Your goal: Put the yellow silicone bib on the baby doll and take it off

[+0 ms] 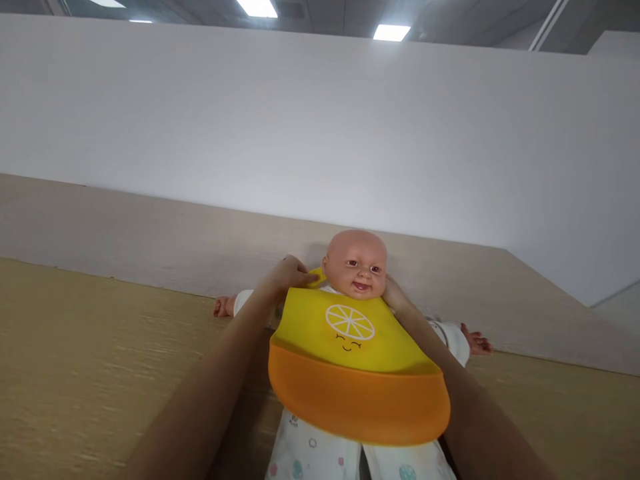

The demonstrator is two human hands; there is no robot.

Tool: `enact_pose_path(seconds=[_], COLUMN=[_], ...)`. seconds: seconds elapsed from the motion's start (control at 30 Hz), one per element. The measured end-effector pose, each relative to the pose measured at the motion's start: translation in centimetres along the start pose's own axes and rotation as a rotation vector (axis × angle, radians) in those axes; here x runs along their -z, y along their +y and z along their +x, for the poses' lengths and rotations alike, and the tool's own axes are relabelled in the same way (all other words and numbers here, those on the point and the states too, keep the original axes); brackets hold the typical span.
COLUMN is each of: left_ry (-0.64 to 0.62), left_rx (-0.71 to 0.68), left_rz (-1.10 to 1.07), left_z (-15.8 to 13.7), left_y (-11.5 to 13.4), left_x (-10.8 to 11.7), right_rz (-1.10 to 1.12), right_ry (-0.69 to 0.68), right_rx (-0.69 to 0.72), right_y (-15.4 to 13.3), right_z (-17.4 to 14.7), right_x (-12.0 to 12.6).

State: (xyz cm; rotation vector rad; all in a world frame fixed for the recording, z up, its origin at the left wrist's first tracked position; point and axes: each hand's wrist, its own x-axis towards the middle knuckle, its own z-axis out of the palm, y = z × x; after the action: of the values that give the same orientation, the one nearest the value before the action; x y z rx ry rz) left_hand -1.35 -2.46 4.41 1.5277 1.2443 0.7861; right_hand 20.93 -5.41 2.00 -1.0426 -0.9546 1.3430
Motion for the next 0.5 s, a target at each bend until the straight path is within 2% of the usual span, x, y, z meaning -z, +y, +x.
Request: enact_pose_path(seconds=[0.03,0.1,0.2,0.27,0.4,0.5], left_ry=[0.043,0.039,-0.008,0.007,0.017,-0.028], left_rx=[-0.012,-0.029,-0.022,0.001,0.008,-0.027], left_rz=[0.120,0.285,0.391,0.431,0.418,0.253], left_z=[0.08,0.15,0.01,-0.14,-0.40,-0.44], left_y=[-0.02,0.12,0.59,0.86,0.92,0.51], left_x=[0.07,0.20,0.36,0.46,0.69,0.79], right_rz=[0.013,0.035,0.029,0.008,-0.063,-0.096], right_ry=[0.027,0.066,0.061,0.060,0.034,0.026], right_rx=[0.004,-0.005,-0.035,-0.037,-0.033,-0.001], right_y=[-0.02,-0.08,-0.12,-0.09,0.06,0.13], right_z=[0.01,0.02,0.00,0.03,0.17,0.18], right_x=[-0.01,-0.06,-0.10,-0.05,0.16,0.19])
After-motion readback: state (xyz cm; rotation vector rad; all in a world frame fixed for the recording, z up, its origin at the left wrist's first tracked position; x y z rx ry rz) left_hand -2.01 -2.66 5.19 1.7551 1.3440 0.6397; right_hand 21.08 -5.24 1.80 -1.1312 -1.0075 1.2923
